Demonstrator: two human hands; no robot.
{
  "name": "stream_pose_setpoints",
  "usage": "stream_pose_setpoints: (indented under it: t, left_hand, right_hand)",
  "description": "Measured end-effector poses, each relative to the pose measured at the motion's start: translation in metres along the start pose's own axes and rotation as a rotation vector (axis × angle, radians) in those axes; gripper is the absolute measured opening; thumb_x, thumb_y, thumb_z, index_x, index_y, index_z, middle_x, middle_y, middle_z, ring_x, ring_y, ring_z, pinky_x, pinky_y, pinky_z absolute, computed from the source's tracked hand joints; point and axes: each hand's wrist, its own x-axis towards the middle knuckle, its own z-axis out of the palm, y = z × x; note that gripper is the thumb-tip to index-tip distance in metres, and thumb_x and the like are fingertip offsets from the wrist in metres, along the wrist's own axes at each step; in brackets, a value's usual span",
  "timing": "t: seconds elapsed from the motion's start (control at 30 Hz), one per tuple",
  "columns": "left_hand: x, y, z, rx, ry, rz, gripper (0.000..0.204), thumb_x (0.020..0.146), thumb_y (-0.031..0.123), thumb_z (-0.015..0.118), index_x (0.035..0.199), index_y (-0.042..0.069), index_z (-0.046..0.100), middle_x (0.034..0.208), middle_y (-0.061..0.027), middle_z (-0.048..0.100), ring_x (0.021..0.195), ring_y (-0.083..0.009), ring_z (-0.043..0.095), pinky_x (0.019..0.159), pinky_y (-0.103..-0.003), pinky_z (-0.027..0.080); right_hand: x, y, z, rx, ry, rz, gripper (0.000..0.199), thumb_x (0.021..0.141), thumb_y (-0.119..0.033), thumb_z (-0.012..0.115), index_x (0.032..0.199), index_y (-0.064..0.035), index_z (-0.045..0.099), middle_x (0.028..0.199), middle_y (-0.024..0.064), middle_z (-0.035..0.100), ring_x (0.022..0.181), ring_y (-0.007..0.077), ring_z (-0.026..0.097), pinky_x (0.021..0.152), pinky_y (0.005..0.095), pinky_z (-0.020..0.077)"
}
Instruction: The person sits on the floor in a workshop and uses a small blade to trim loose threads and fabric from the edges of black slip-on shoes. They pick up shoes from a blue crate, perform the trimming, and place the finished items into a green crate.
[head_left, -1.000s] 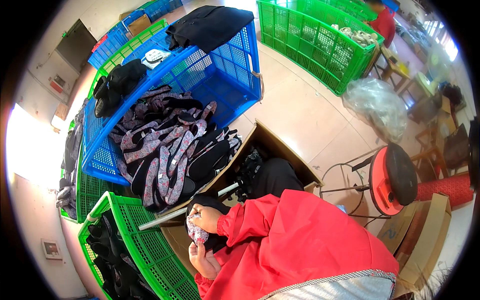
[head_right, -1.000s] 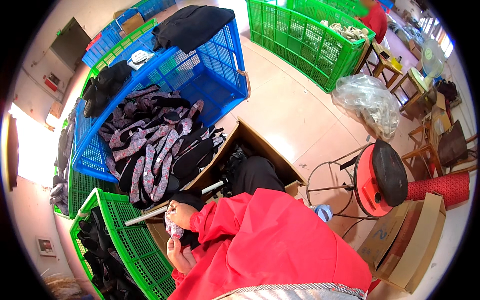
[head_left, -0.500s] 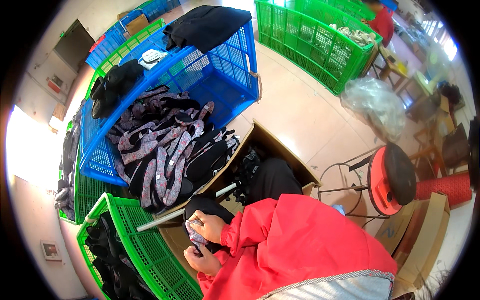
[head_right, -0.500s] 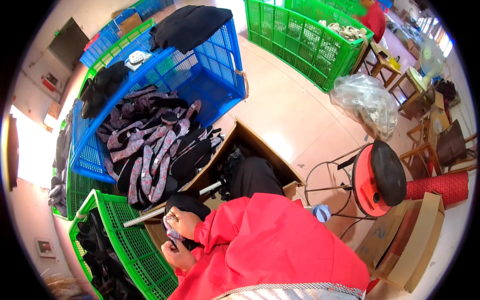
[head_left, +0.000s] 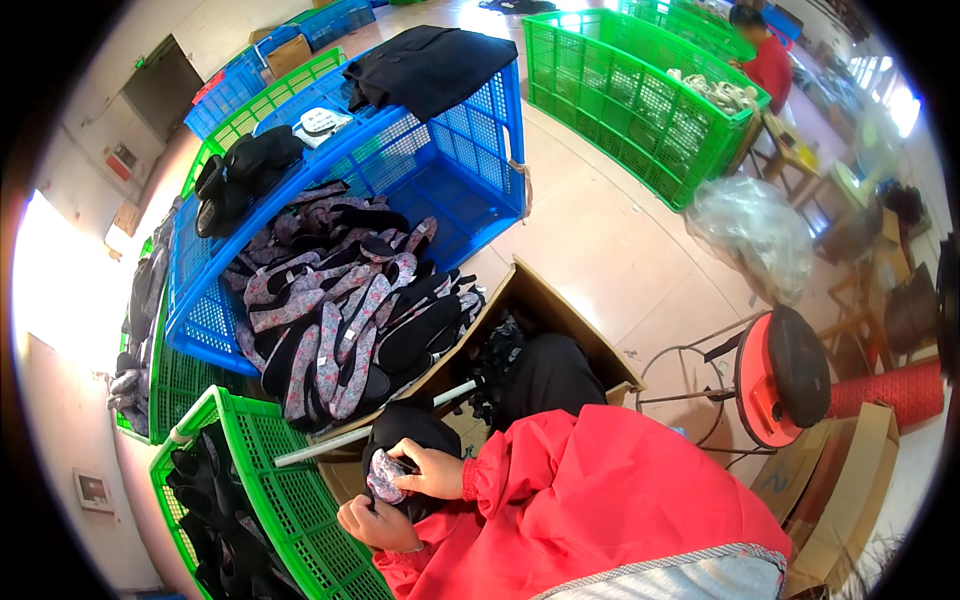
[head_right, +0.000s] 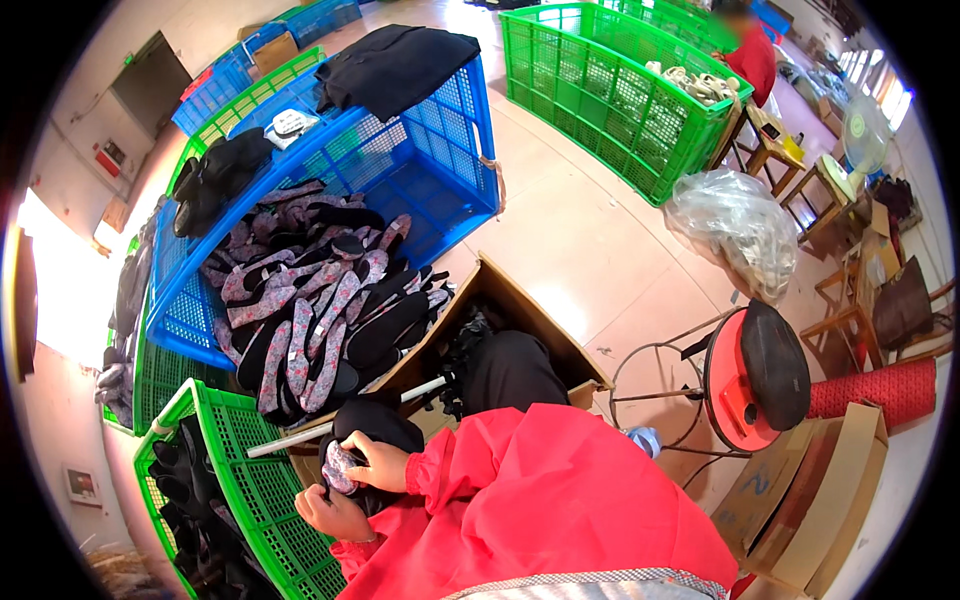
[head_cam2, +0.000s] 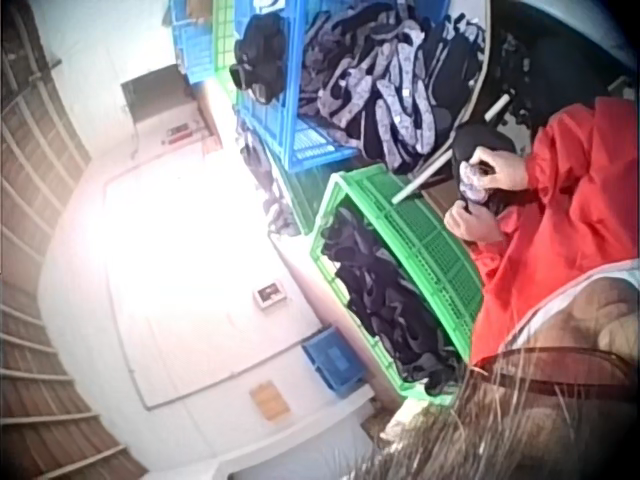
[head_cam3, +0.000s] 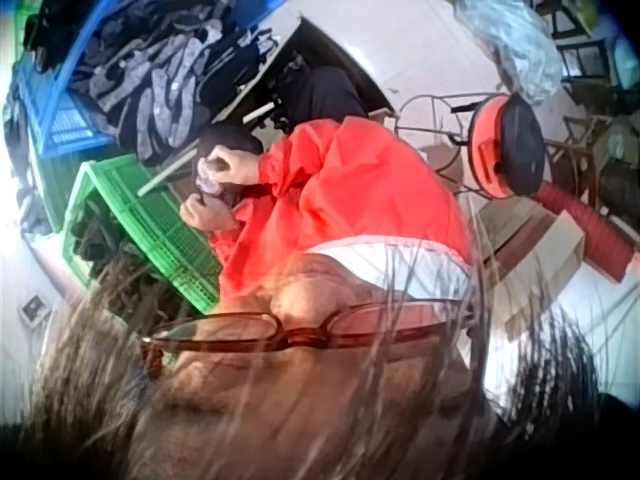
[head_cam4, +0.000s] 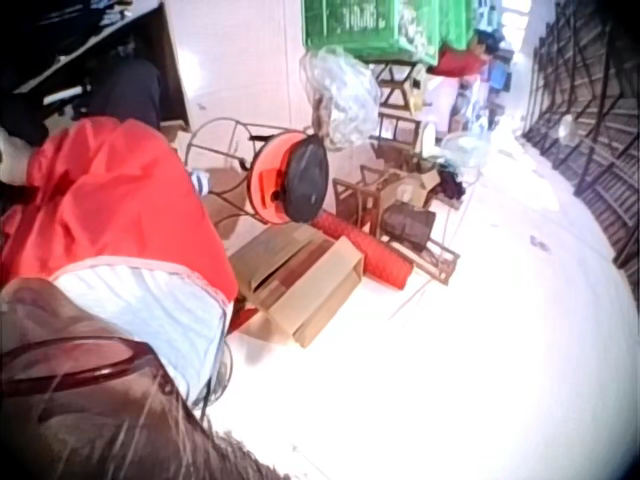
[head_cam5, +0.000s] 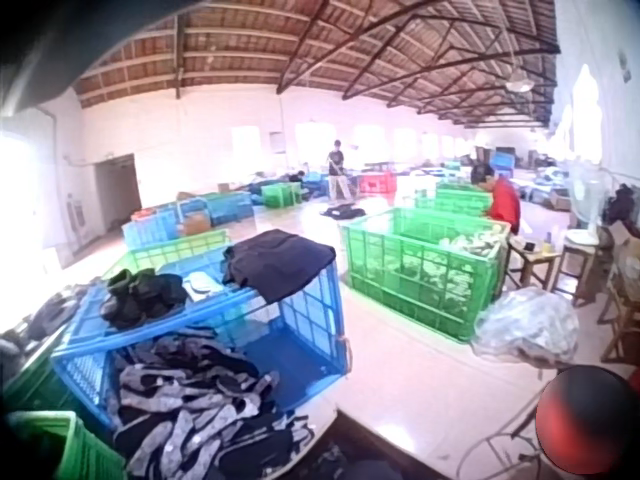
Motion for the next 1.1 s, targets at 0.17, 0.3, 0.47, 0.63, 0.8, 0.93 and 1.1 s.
stream_pose_setpoints:
  t: [0.17,0.3,0.47,0.63,0.8,0.93,1.1]
  left_hand:
    - [0.007,-0.009,0.001,-0.141,-0.113,-0.102,0.019,0.068,-0.012,0.055,0.083,-0.001,0.051,0.088,-0.0143,0.056,0.087,-0.0325,0.055,0.079,-0.041,0.044]
    - [0.009,-0.010,-0.010,-0.495,-0.321,-0.388,0.025,0.074,-0.009,0.057,0.098,-0.003,0.058,0.103,-0.0154,0.058,0.098,-0.0280,0.056,0.089,-0.034,0.046]
    - [0.025,0.015,-0.021,-0.508,-0.447,-0.199,0.033,0.074,0.001,0.068,0.106,0.001,0.061,0.113,-0.0166,0.055,0.105,-0.0306,0.054,0.094,-0.038,0.043]
    - [0.027,0.023,-0.022,-0.297,-0.489,-0.142,0.043,0.066,0.010,0.078,0.105,0.004,0.062,0.114,-0.0166,0.055,0.109,-0.0339,0.053,0.095,-0.041,0.042]
    - [0.033,0.047,-0.023,-0.160,-0.461,-0.111,0.040,0.069,0.011,0.078,0.106,0.002,0.062,0.112,-0.0163,0.057,0.107,-0.0331,0.055,0.094,-0.041,0.043]
    - [0.016,0.034,-0.014,-0.086,-0.397,-0.074,0.042,0.071,0.013,0.078,0.110,0.003,0.065,0.119,-0.0206,0.057,0.112,-0.0363,0.055,0.097,-0.042,0.043]
    - [0.013,0.029,-0.020,-0.110,-0.424,0.004,0.039,0.076,0.012,0.075,0.113,0.004,0.067,0.123,-0.0237,0.057,0.114,-0.0390,0.054,0.098,-0.044,0.043]
  right_hand:
    - [0.000,-0.003,-0.006,0.070,-0.073,0.186,0.051,0.087,-0.011,0.068,0.129,-0.0012,0.043,0.113,0.0152,0.062,0.075,0.0206,0.067,0.078,0.0325,0.0512]
    - [-0.006,0.003,-0.002,-0.110,-0.006,-0.004,0.053,0.083,-0.013,0.072,0.128,-0.0021,0.044,0.115,0.0139,0.062,0.085,0.0208,0.066,0.079,0.0325,0.0504]
    - [-0.006,0.008,0.002,-0.128,-0.016,0.004,0.053,0.081,-0.012,0.073,0.126,-0.0038,0.047,0.113,0.0122,0.062,0.088,0.0202,0.063,0.078,0.0320,0.0495]
    - [-0.002,-0.004,-0.007,-0.071,-0.125,0.214,0.052,0.080,-0.009,0.072,0.126,-0.0058,0.048,0.110,0.0105,0.062,0.082,0.0181,0.061,0.076,0.0315,0.0491]
    - [-0.006,0.003,-0.010,0.007,-0.081,-0.023,0.053,0.080,-0.004,0.069,0.128,-0.0024,0.046,0.113,0.0126,0.061,0.089,0.0132,0.062,0.079,0.0322,0.0499]
    - [-0.005,-0.023,-0.024,0.170,-0.185,0.232,0.045,0.084,0.000,0.059,0.126,0.0005,0.045,0.104,0.0125,0.064,0.068,0.0162,0.066,0.067,0.0304,0.0524]
    - [0.000,-0.046,-0.054,0.352,-0.129,0.308,0.026,0.094,-0.002,0.052,0.119,0.0004,0.052,0.097,0.0069,0.065,0.058,0.0092,0.059,0.060,0.0241,0.0490]
